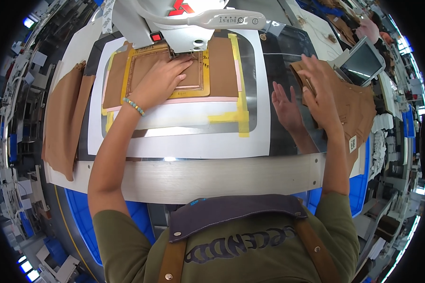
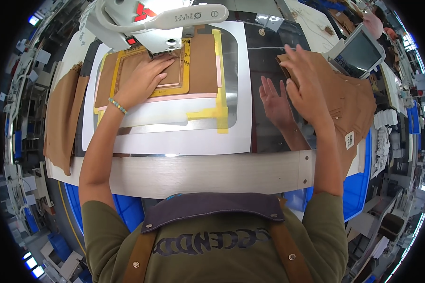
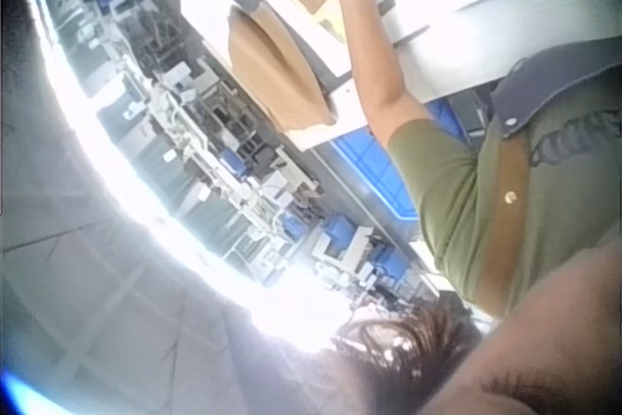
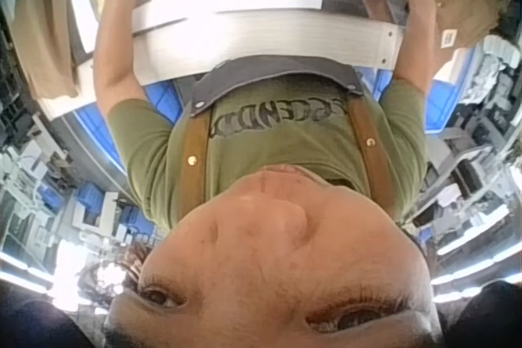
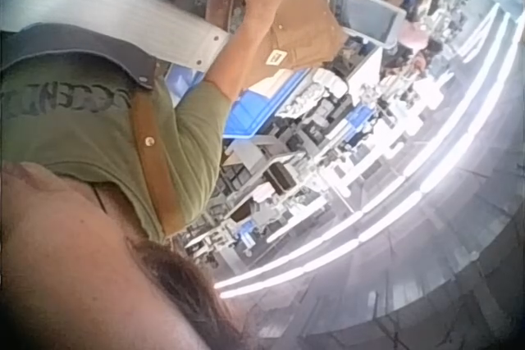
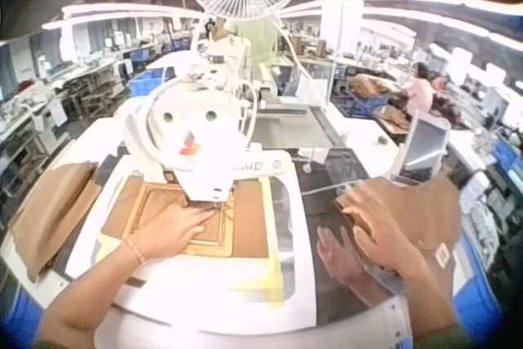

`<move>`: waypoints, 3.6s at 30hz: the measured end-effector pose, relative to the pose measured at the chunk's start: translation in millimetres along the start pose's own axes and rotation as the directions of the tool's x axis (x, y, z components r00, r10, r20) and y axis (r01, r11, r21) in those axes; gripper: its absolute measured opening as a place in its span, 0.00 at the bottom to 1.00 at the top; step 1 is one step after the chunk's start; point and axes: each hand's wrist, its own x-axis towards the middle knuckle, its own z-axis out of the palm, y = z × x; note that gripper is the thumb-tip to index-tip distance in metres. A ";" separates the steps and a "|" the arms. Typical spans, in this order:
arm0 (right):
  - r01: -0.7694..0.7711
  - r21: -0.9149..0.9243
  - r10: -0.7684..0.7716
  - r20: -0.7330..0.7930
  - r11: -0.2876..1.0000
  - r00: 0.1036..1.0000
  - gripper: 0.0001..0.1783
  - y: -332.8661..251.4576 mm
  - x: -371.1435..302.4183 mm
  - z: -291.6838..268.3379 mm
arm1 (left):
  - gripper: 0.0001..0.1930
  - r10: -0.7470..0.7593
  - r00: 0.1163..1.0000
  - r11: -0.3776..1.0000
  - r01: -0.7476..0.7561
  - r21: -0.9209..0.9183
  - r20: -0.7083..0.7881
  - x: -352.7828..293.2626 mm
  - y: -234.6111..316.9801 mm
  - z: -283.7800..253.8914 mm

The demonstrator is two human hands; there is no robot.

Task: The recorder is operating an industrial sewing machine to assemble leather pouches or panels, adjusting the machine settings and handling small components.

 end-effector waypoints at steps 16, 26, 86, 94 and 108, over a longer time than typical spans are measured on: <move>0.048 0.097 -0.069 0.221 0.994 0.973 0.15 -24.6 -16.8 28.1 | 0.22 0.025 1.000 1.000 -0.025 0.000 0.009 2.5 -2.1 -7.4; 0.139 0.086 -0.151 0.144 0.987 0.978 0.15 -33.3 -1.4 32.5 | 0.25 0.056 0.997 0.998 -0.058 0.028 0.046 -5.1 0.5 -12.2; -0.074 -0.037 0.074 0.002 0.997 0.997 0.16 -4.0 -35.7 37.7 | 0.21 0.161 0.984 0.987 -0.161 -0.003 0.074 -7.7 -5.0 -24.7; -0.089 0.003 0.088 0.022 0.996 0.996 0.16 0.7 -36.0 37.7 | 0.20 0.079 0.990 0.996 -0.073 -0.057 0.114 3.8 -5.5 -26.2; -0.116 0.006 0.116 0.040 0.993 0.993 0.14 -1.4 -35.0 35.4 | 0.23 0.165 0.975 0.986 -0.162 -0.037 0.147 -0.2 -2.4 -24.7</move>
